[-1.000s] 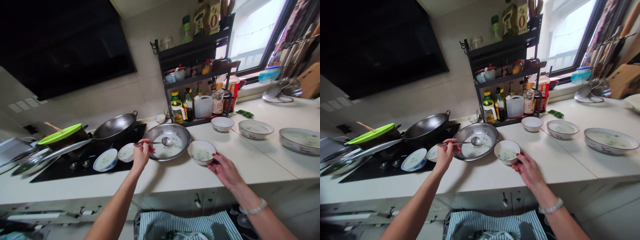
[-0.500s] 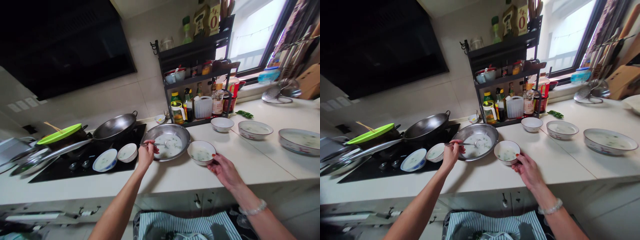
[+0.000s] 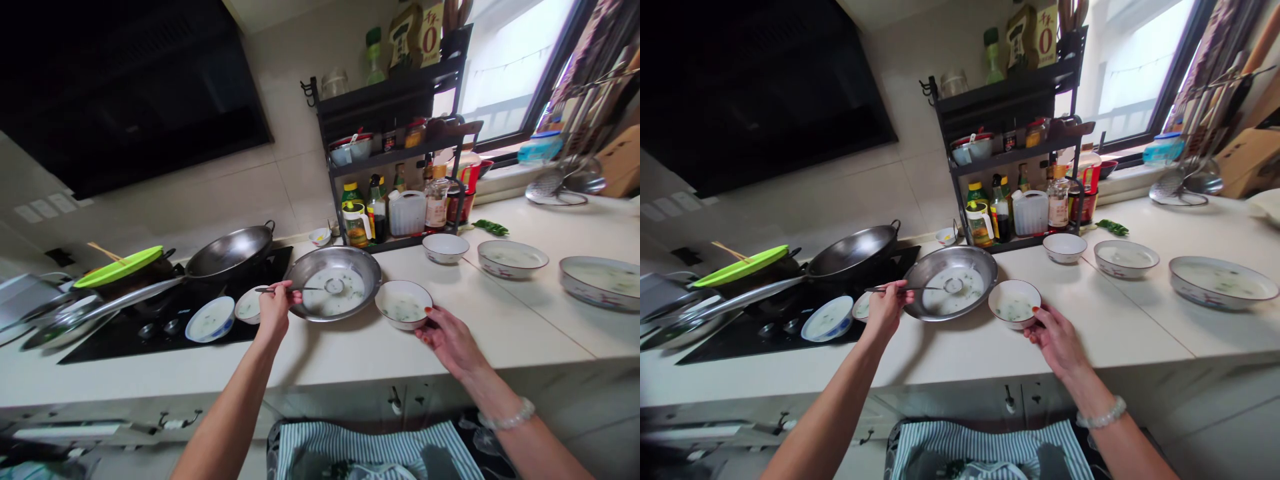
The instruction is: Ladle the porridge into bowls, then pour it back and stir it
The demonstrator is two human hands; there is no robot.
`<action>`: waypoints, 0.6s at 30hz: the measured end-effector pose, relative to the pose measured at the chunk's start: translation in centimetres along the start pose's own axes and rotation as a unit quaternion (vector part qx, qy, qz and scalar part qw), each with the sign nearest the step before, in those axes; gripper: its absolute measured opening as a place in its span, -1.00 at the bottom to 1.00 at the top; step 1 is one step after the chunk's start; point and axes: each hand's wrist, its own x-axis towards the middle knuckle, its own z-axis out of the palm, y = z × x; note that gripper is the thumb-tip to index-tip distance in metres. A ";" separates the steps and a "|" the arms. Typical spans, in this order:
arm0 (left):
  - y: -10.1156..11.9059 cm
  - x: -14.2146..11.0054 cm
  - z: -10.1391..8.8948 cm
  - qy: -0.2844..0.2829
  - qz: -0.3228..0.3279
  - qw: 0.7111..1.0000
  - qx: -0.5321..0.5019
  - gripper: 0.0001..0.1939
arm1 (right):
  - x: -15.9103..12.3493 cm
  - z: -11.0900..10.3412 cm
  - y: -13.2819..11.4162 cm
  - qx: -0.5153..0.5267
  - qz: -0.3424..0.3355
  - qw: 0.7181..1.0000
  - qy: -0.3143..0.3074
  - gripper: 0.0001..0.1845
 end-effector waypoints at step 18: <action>1.3 -0.8 0.3 -0.010 -0.010 1.000 -0.006 -0.85 | 0.1 -0.2 0.1 0.004 -0.009 1.000 -0.002 -0.70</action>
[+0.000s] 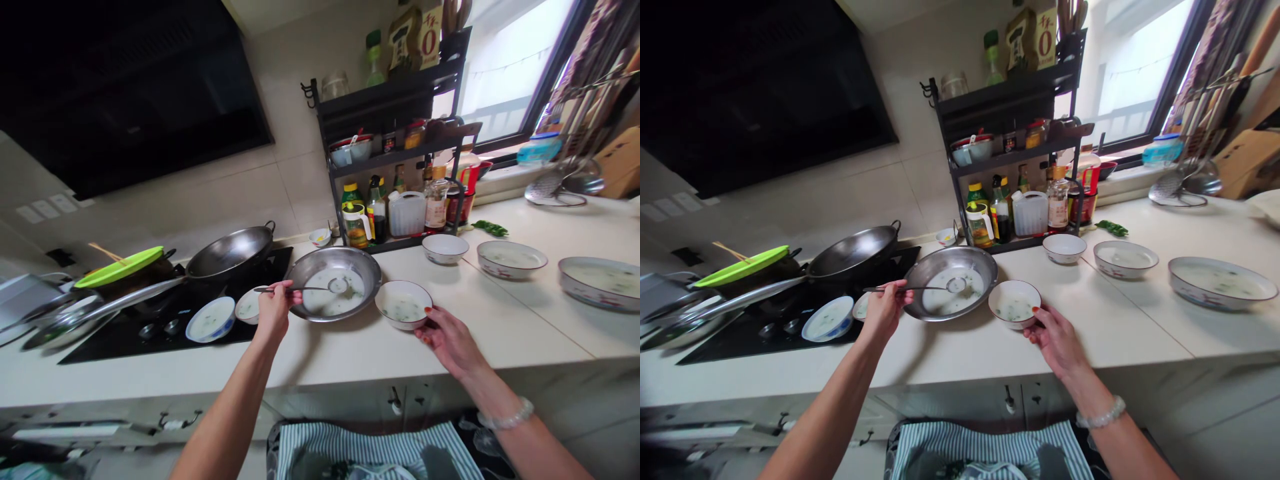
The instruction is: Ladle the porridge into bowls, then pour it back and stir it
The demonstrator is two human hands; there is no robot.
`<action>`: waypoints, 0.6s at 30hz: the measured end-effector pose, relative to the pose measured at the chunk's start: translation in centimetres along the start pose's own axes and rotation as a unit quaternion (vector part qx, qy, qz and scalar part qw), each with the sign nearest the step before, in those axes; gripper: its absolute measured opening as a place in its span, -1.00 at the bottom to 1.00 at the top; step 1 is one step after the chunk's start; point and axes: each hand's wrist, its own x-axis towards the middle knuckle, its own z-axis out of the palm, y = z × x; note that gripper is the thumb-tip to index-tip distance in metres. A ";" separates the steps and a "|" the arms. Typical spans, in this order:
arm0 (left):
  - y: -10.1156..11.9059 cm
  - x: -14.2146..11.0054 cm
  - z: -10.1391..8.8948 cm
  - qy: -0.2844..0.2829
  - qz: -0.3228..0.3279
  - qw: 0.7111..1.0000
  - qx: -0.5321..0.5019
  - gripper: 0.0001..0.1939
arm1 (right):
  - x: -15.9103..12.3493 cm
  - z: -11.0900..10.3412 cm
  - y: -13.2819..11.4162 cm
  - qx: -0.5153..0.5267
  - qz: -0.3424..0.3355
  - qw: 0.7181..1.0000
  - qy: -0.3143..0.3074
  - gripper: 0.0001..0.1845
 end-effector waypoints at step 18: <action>0.4 -0.3 0.3 -0.007 -0.011 1.000 0.000 -0.85 | -0.1 0.4 -0.3 0.007 0.009 1.000 0.011 -0.67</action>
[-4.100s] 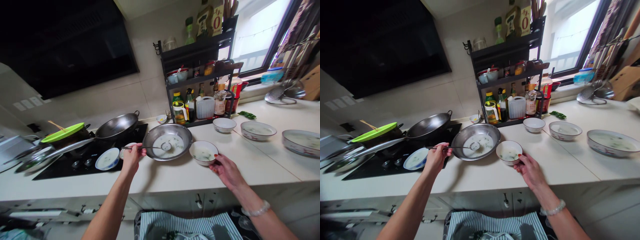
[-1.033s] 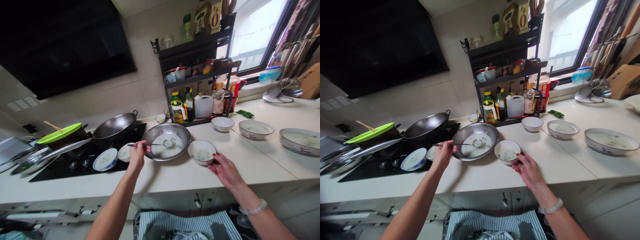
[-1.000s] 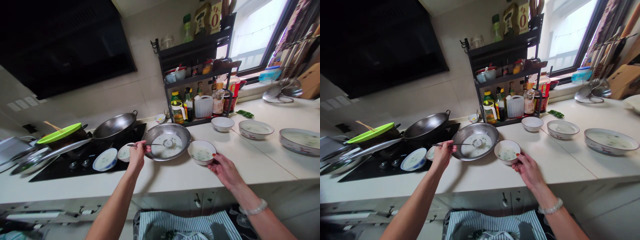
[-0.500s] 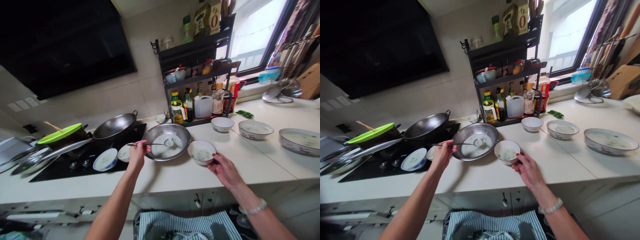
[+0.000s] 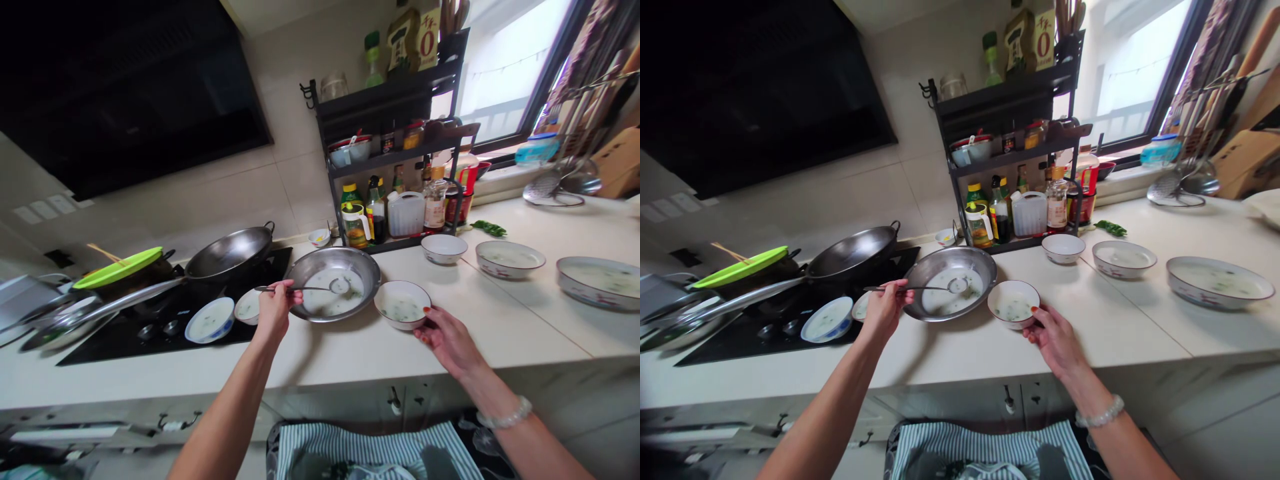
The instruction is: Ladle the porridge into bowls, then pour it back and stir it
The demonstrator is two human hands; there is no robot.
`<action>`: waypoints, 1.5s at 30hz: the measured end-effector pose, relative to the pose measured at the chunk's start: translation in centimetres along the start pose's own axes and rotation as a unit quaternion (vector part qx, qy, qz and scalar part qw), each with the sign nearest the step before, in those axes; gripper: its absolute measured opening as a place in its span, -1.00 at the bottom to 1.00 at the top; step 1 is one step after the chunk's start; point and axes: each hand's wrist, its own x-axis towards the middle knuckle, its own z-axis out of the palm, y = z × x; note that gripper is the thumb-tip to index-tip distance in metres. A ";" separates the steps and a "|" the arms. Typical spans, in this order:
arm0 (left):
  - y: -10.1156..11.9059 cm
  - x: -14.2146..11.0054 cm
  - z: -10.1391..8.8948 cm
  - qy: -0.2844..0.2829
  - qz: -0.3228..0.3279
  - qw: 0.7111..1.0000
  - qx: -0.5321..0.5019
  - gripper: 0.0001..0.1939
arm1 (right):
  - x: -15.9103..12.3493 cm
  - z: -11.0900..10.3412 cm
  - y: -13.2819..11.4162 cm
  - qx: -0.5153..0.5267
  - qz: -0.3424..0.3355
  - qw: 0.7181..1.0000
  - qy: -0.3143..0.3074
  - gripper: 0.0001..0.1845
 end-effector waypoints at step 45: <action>0.1 -8.2 3.4 -0.420 0.357 0.819 0.157 -0.78 | 0.2 -0.4 0.3 0.010 -0.006 1.000 -0.018 -0.66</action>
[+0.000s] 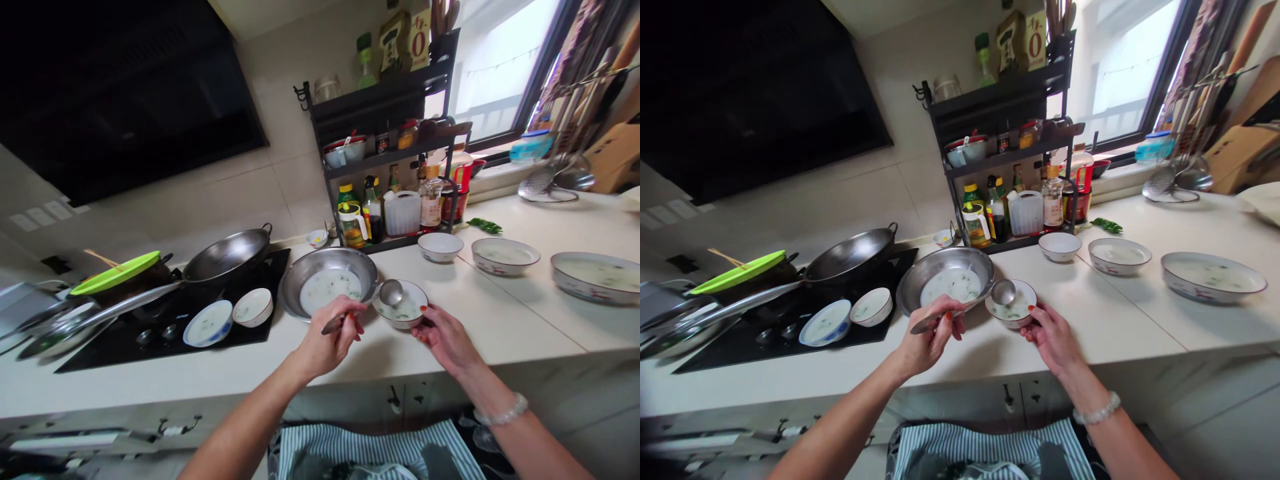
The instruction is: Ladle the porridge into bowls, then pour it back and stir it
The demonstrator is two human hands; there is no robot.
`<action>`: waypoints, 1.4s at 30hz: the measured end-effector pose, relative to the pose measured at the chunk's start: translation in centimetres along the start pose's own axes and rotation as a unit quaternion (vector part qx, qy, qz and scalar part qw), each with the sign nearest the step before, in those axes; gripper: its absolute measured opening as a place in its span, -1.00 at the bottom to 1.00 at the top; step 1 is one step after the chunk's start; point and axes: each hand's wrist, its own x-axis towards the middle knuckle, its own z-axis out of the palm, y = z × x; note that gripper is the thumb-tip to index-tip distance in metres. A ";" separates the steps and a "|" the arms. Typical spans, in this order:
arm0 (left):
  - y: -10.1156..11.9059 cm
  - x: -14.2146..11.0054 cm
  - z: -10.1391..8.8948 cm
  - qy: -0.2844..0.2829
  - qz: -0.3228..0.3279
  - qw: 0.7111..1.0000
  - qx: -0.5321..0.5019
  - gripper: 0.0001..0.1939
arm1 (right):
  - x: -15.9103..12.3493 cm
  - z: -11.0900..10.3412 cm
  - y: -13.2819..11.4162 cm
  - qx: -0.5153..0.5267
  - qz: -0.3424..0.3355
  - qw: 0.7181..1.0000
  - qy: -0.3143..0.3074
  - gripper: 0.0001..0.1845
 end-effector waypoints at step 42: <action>-7.8 -1.5 -6.7 0.431 -0.342 0.828 -0.112 -0.85 | -0.3 0.4 -0.4 -0.027 0.005 1.000 0.005 -0.76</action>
